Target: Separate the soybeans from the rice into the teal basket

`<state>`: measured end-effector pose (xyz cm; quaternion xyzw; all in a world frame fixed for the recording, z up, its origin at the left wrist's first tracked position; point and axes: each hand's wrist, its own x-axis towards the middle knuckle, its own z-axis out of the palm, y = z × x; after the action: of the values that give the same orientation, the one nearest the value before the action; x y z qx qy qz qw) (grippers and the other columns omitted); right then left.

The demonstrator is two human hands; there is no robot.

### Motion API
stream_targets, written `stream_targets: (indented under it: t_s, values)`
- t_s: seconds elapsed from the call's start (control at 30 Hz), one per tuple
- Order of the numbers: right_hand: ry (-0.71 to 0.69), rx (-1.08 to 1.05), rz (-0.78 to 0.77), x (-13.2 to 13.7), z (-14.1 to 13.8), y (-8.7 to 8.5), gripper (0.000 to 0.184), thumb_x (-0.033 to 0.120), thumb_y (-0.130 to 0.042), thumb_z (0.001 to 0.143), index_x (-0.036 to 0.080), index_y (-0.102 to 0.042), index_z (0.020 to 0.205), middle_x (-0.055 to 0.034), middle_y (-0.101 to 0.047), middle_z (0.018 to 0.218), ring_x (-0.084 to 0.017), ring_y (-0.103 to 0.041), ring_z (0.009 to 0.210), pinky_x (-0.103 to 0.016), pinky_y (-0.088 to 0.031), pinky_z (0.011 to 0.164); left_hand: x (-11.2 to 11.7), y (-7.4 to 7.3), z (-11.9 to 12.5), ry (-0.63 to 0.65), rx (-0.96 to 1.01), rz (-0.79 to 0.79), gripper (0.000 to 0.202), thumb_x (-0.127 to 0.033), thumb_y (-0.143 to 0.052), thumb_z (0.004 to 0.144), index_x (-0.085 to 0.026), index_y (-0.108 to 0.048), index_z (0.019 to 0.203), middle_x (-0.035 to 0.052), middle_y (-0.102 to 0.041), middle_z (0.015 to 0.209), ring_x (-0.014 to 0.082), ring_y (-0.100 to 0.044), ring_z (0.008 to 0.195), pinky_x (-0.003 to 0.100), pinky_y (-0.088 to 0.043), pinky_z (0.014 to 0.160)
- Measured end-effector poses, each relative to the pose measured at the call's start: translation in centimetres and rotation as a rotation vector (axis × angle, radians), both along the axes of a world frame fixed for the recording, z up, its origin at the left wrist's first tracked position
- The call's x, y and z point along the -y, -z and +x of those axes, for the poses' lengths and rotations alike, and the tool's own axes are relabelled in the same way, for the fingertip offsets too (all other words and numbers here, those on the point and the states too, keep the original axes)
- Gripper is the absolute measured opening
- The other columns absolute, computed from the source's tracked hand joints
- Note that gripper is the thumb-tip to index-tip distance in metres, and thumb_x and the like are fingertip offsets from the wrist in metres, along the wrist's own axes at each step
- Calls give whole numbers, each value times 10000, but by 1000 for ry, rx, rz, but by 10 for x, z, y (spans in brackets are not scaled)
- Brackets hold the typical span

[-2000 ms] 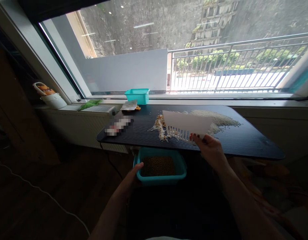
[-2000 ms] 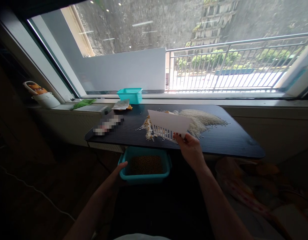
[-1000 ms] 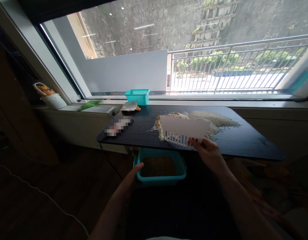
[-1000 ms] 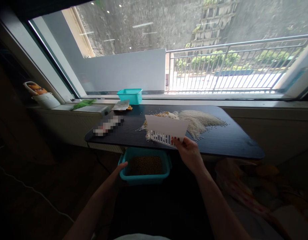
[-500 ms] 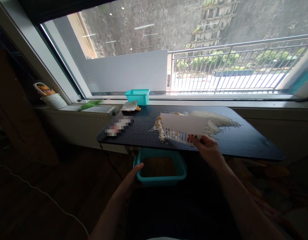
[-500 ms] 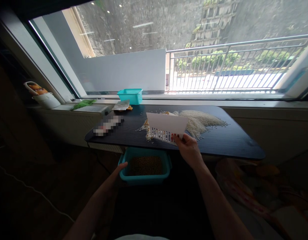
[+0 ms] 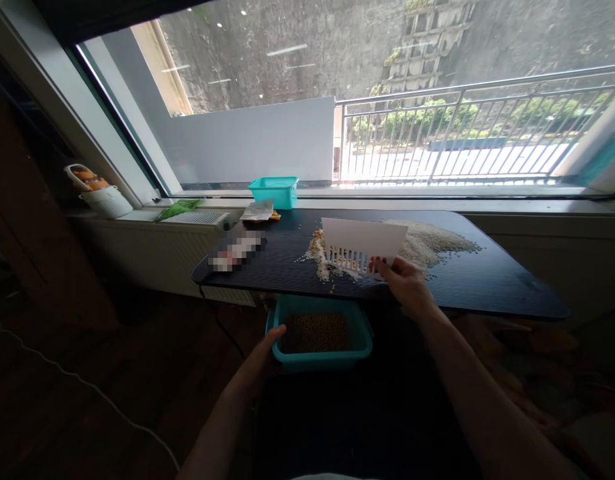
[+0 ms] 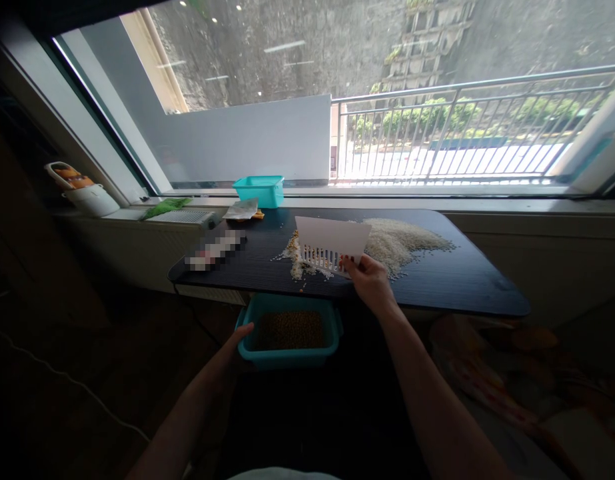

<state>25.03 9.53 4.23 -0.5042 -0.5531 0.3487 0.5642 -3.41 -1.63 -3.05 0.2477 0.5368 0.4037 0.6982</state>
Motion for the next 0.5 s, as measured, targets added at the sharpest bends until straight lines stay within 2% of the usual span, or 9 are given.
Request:
stream_targets:
  t_s: [0.23, 0.5]
  values:
    - [-70, -69, -19, 15, 9, -10, 455, 637, -759, 621, 204, -714, 753, -40, -734, 748, -206, -665, 707, -364, -548, 718, 0, -2, 0, 17, -27, 6, 707, -534, -547, 857, -184, -431, 1460, 164, -586, 1382, 345, -544, 1265, 443, -524, 901]
    - [-59, -59, -31, 6, 3, -10, 439, 622, -776, 595, 201, -711, 701, -27, -721, 703, -205, -658, 702, -355, -546, 699, 0, -1, -1, 11, 8, -8, 678, -511, -548, 864, -181, -445, 1447, 155, -591, 1380, 335, -551, 1260, 433, -533, 891]
